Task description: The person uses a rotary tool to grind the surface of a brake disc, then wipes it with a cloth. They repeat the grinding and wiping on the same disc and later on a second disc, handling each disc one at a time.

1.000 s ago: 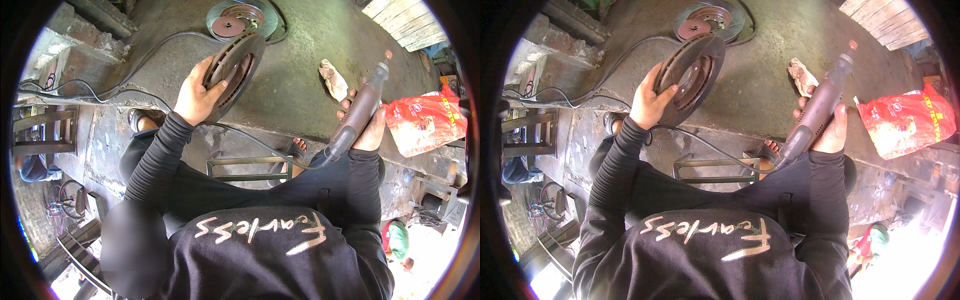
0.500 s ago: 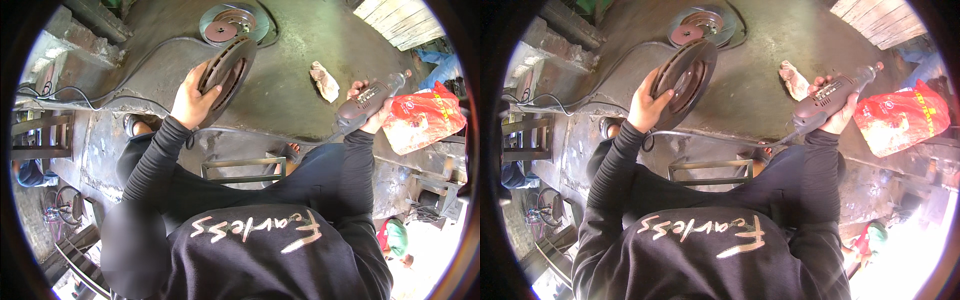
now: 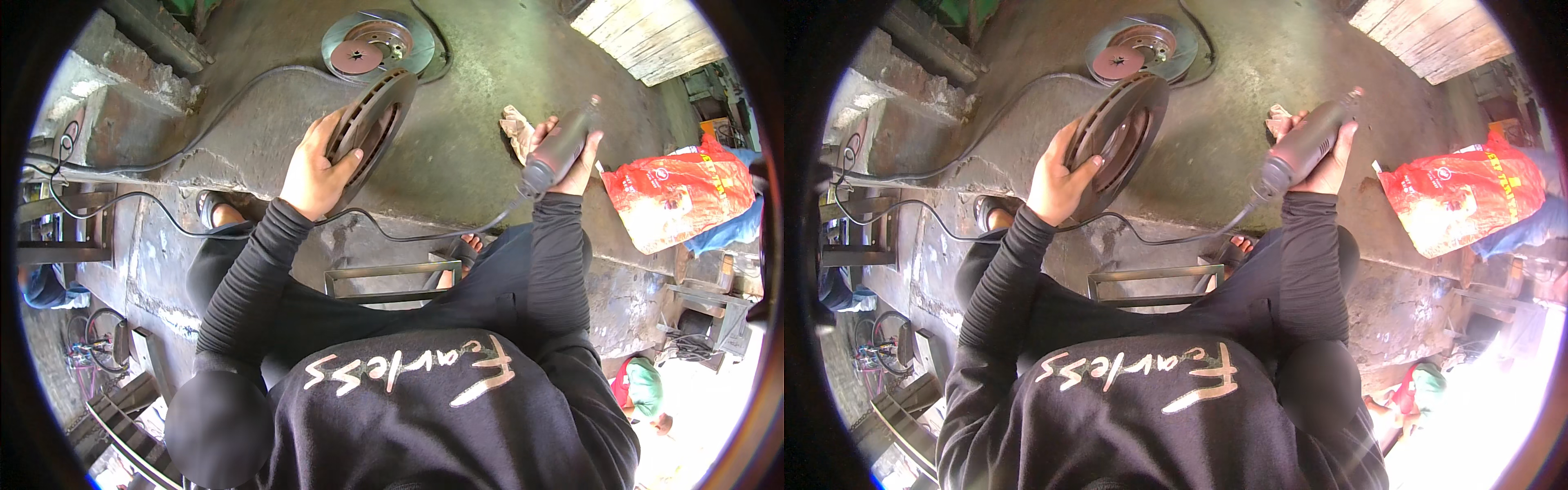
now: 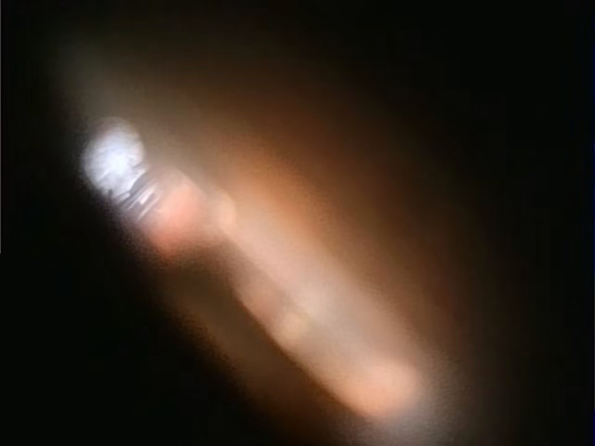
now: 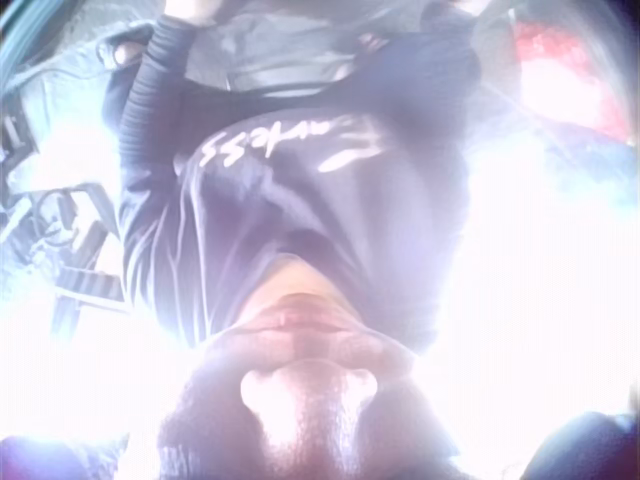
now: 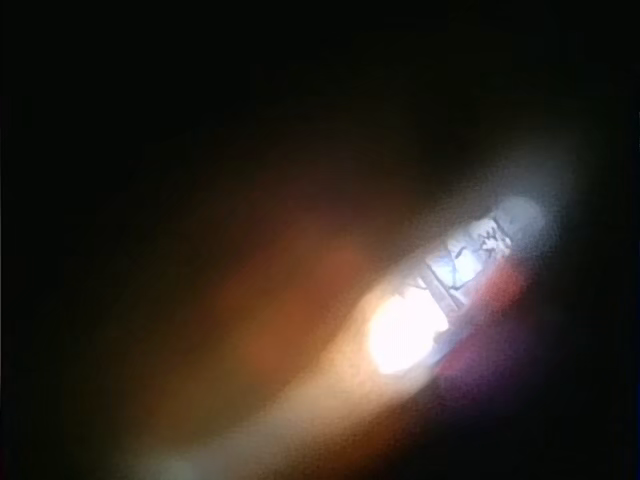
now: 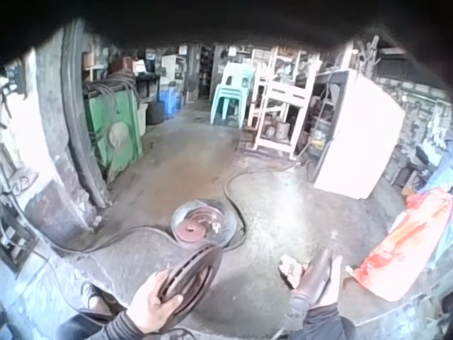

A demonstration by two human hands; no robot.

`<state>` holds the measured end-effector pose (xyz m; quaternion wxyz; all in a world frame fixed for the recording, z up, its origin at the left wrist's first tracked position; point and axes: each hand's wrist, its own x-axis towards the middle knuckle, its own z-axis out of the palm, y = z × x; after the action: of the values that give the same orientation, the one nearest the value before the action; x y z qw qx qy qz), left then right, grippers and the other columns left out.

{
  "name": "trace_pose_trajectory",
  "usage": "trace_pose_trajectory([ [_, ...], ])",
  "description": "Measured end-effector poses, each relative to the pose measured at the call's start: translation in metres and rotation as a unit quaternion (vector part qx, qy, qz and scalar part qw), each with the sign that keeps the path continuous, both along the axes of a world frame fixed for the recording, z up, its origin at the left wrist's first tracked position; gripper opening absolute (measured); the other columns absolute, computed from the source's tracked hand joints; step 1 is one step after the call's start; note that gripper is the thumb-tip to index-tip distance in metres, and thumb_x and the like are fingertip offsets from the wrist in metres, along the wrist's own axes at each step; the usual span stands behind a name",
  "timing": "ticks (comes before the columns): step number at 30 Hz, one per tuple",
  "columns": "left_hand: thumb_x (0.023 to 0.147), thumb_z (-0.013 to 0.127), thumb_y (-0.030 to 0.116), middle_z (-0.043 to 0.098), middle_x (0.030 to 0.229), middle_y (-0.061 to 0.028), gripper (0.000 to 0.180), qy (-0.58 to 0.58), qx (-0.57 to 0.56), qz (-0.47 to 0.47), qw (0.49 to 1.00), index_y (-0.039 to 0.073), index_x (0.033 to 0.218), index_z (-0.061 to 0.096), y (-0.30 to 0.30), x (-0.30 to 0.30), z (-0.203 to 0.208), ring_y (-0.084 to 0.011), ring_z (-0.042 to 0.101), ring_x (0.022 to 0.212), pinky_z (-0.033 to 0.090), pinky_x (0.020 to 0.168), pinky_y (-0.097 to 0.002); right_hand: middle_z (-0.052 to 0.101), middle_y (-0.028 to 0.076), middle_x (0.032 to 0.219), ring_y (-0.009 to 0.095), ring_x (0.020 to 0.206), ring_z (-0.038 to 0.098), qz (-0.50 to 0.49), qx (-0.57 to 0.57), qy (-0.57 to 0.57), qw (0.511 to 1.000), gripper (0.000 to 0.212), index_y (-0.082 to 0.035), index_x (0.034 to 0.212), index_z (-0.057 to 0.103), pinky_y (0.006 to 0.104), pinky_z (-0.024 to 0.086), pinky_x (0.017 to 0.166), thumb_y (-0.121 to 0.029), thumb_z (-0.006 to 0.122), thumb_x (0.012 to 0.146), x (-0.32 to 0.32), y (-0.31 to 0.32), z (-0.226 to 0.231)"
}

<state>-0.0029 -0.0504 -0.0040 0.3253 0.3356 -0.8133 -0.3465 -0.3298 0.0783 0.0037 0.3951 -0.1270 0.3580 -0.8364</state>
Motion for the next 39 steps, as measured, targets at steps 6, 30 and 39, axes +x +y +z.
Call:
trace_pose_trajectory([
  [6,0.079,0.067,0.008,0.056,0.120,-0.0225,0.056,0.023,0.024,0.007,0.999,-0.003,0.130,0.047,-0.002,0.000,-0.003,-0.0356,0.057,0.111,0.044,0.096,-0.0382,0.057,0.014,0.107,0.027,0.087,0.060,0.220,0.026,-0.187,0.957,0.065,-0.005,0.128,0.045,0.0465,0.054,0.077,-0.053,0.059,0.086,0.006,0.020,-0.011],
  [30,0.084,0.066,0.003,0.060,0.118,-0.0161,0.057,0.051,0.081,0.049,0.994,-0.003,0.135,0.043,0.014,0.013,0.001,-0.0200,0.058,0.109,0.045,0.095,-0.0310,0.062,0.009,0.079,0.018,0.063,0.060,0.505,0.306,0.066,0.804,0.039,-0.005,0.104,0.057,0.0324,0.051,0.058,-0.041,0.051,0.091,0.053,0.018,-0.075],
  [39,0.084,0.066,0.002,0.060,0.118,-0.0179,0.057,0.025,0.044,0.044,0.998,-0.004,0.135,0.042,0.015,0.011,0.000,-0.0222,0.060,0.108,0.045,0.095,-0.0303,0.065,0.013,0.088,0.021,0.083,0.059,0.531,0.318,0.334,0.711,0.049,0.004,0.104,0.062,0.0324,0.045,0.079,-0.043,0.050,0.093,0.090,-0.012,-0.111],
])
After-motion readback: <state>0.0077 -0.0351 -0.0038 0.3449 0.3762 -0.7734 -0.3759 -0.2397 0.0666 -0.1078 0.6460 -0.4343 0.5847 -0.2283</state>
